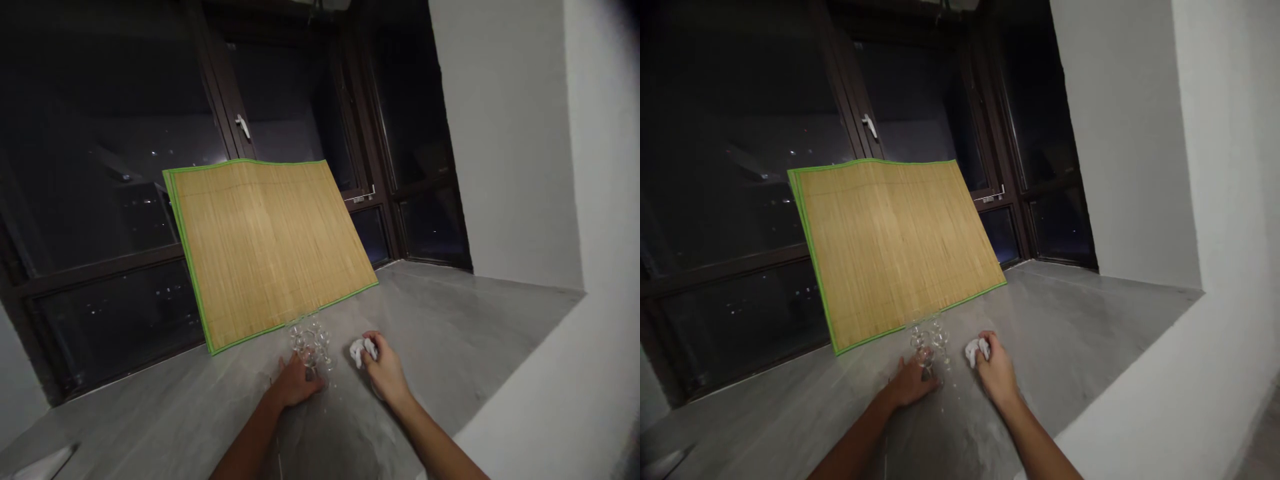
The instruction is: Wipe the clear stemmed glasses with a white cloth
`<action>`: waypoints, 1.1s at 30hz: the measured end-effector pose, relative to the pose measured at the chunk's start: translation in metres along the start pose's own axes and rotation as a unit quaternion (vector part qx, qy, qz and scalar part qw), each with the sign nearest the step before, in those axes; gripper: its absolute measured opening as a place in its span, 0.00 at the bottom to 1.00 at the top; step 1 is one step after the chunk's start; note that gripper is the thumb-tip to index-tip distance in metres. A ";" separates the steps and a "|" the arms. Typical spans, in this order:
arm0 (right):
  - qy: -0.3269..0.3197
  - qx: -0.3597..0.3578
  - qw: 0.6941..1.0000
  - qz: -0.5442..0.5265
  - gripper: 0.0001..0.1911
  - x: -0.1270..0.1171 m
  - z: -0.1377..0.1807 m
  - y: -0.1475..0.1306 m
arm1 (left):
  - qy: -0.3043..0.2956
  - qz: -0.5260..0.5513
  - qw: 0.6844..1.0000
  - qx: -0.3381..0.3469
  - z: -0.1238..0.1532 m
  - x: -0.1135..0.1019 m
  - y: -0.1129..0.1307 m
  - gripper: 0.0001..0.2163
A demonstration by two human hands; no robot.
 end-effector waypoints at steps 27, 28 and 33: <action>-0.006 0.009 1.000 0.022 0.17 0.001 0.004 -0.005 | -0.123 -0.112 0.986 -0.006 0.054 0.005 -0.005 0.33; -0.009 0.006 1.000 0.021 0.17 0.002 0.003 -0.005 | -0.123 -0.109 0.986 -0.002 0.061 0.005 -0.003 0.33; -0.012 0.012 0.999 0.037 0.18 0.001 0.003 -0.006 | -0.121 -0.084 0.989 0.020 0.097 0.006 0.006 0.33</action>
Point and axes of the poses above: each hand's wrist, its own z-axis away from the middle knuckle, its own x-axis out of the palm, y = z × x, the point moved 4 cm from there along -z, towards the middle knuckle, and after that the axes turned 9 degrees about -y, right-handed, at the moved point
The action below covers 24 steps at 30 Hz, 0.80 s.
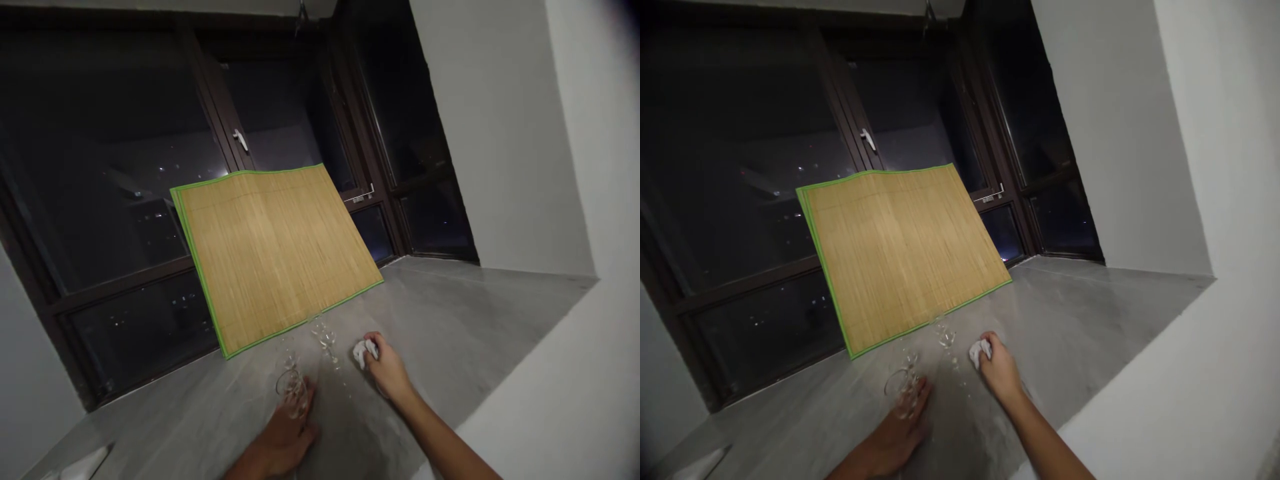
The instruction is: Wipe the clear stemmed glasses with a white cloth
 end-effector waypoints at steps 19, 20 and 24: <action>-0.004 -0.008 1.000 -0.015 0.17 0.000 0.000 0.003 | 0.053 0.004 0.998 -0.038 0.057 0.017 -0.081 0.31; -0.005 -0.009 1.000 -0.017 0.17 0.000 0.000 0.003 | 0.057 0.007 0.997 -0.044 0.059 0.013 -0.089 0.31; -0.019 0.000 1.000 -0.002 0.18 0.001 -0.001 0.002 | 0.053 0.026 0.996 -0.068 0.056 -0.004 -0.119 0.29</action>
Point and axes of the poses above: each hand's wrist, its own z-axis away from the middle knuckle, its own x-axis out of the palm, y = z × x, the point moved 4 cm from there along -z, towards the middle knuckle, and after that the axes turned 9 degrees about -y, right-handed, at the moved point
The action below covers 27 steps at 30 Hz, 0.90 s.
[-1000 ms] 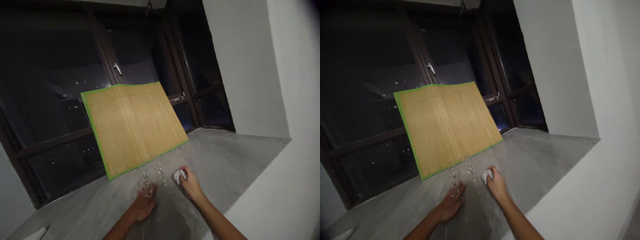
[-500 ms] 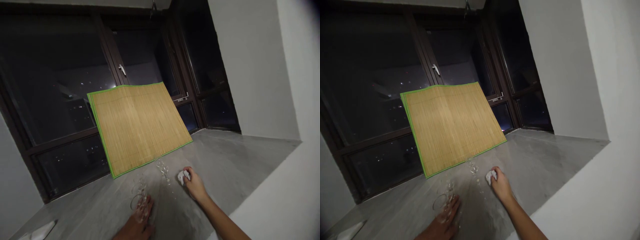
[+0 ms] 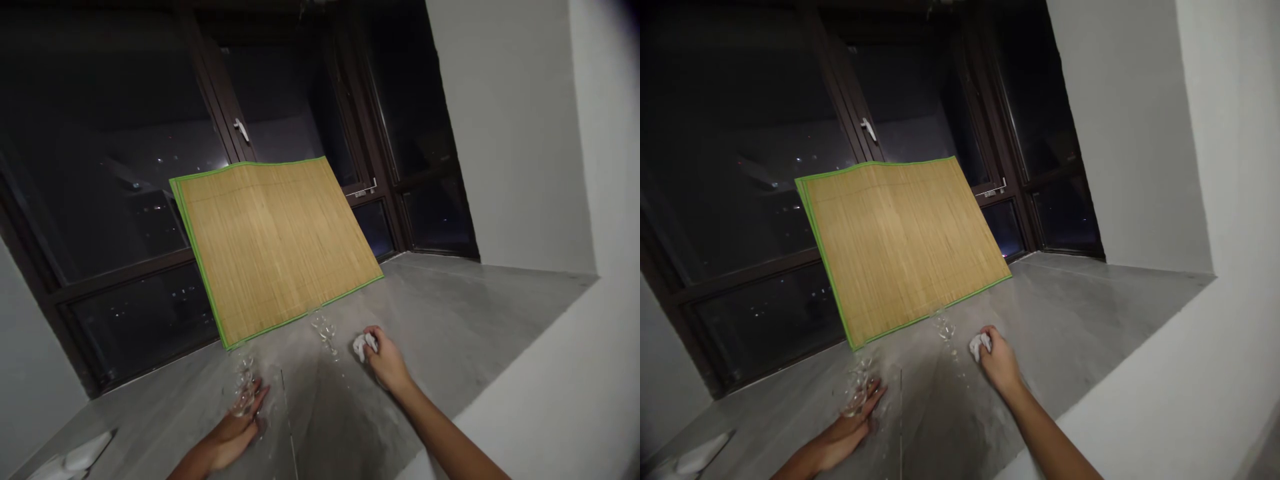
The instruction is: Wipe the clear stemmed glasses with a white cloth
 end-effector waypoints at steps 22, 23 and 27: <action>-0.038 -0.007 0.999 0.036 0.18 0.005 -0.002 0.007 | -0.041 -0.081 0.996 -0.019 0.009 -0.005 -0.034 0.30; -0.037 -0.006 0.999 0.036 0.18 0.004 -0.001 0.007 | -0.043 -0.084 0.995 -0.015 0.008 -0.006 -0.033 0.30; -0.035 -0.008 0.999 0.032 0.19 0.004 -0.001 0.005 | -0.035 -0.092 0.995 -0.013 0.001 -0.009 -0.037 0.29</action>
Point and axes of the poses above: each hand's wrist, its own z-axis away from the middle knuckle, its own x-axis out of the palm, y = z × x, the point moved 4 cm from there along -z, towards the middle knuckle, and after that the axes turned 9 degrees about -y, right-handed, at the moved point
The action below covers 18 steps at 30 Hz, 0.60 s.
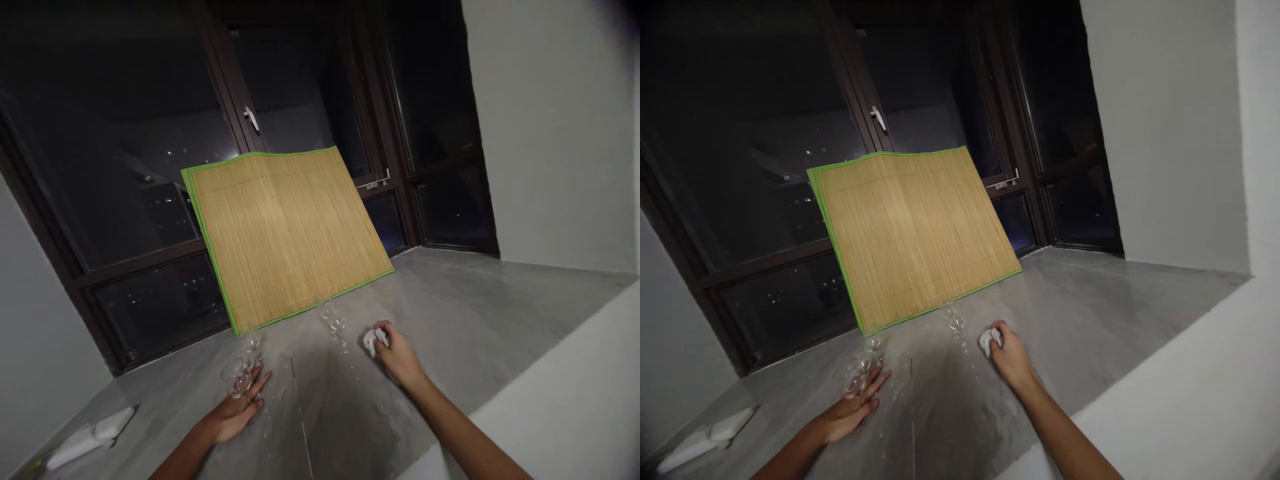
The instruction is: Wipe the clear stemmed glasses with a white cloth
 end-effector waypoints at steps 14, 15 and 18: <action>-0.005 -0.003 1.000 0.010 0.18 0.001 0.000 -0.003 | 0.007 -0.015 1.000 -0.025 -0.024 0.003 -0.009 0.28; -0.004 -0.002 1.000 0.010 0.18 0.001 0.000 -0.003 | 0.004 -0.017 0.999 -0.035 -0.025 0.002 -0.010 0.28; -0.001 -0.007 1.000 0.012 0.18 0.000 0.001 -0.003 | 0.000 -0.022 0.998 -0.064 -0.028 0.001 -0.014 0.29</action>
Point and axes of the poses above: each hand's wrist, its own z-axis away from the middle knuckle, its own x-axis out of the palm, y = z × x, the point moved 4 cm from there along -z, towards the middle knuckle, and after that the axes turned 9 degrees about -y, right-handed, at the moved point
